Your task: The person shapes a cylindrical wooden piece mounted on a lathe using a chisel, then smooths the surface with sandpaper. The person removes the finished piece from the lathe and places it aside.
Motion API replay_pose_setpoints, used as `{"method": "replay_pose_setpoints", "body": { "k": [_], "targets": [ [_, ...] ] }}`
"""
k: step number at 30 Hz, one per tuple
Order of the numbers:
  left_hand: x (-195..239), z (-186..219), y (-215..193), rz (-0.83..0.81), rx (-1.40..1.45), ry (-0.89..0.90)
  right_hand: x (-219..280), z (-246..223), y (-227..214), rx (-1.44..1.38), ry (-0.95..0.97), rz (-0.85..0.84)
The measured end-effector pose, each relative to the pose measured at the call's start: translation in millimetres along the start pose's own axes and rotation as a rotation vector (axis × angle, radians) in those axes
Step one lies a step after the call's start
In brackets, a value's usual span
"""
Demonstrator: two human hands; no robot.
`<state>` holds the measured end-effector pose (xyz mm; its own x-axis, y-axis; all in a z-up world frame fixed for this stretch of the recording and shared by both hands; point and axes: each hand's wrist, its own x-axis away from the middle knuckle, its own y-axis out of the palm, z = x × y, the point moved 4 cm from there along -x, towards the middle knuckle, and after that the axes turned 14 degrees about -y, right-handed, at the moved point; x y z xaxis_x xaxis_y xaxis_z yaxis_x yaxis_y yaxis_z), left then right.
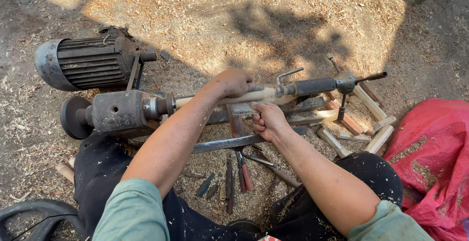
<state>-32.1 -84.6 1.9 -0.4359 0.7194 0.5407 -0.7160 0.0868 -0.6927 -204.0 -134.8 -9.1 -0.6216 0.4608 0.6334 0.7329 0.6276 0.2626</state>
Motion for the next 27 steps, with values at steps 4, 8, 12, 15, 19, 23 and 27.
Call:
{"method": "replay_pose_setpoints", "body": {
  "k": [4, 8, 12, 15, 19, 23, 27],
  "targets": [
    [-1, 7, 1, 0.049, 0.045, -0.019, 0, -8, -3, -0.018, -0.017, -0.007],
    [0, 2, 0, -0.005, 0.045, -0.034, 2, -7, 1, 0.000, -0.017, -0.032],
    [5, -17, -6, -0.080, 0.053, -0.021, 3, 6, 18, 0.019, 0.000, -0.072],
    [11, -34, -11, -0.106, 0.001, -0.026, 3, 17, 33, 0.052, -0.012, -0.103],
    [20, -59, -14, -0.163, -0.002, -0.070, 5, 31, 57, 0.033, 0.006, -0.129],
    [24, -84, -17, -0.160, 0.022, -0.091, 9, 47, 75, 0.025, 0.057, -0.148],
    [25, -102, -19, -0.144, -0.094, -0.062, 9, 59, 90, -0.068, 0.099, -0.180]
  ]
}}
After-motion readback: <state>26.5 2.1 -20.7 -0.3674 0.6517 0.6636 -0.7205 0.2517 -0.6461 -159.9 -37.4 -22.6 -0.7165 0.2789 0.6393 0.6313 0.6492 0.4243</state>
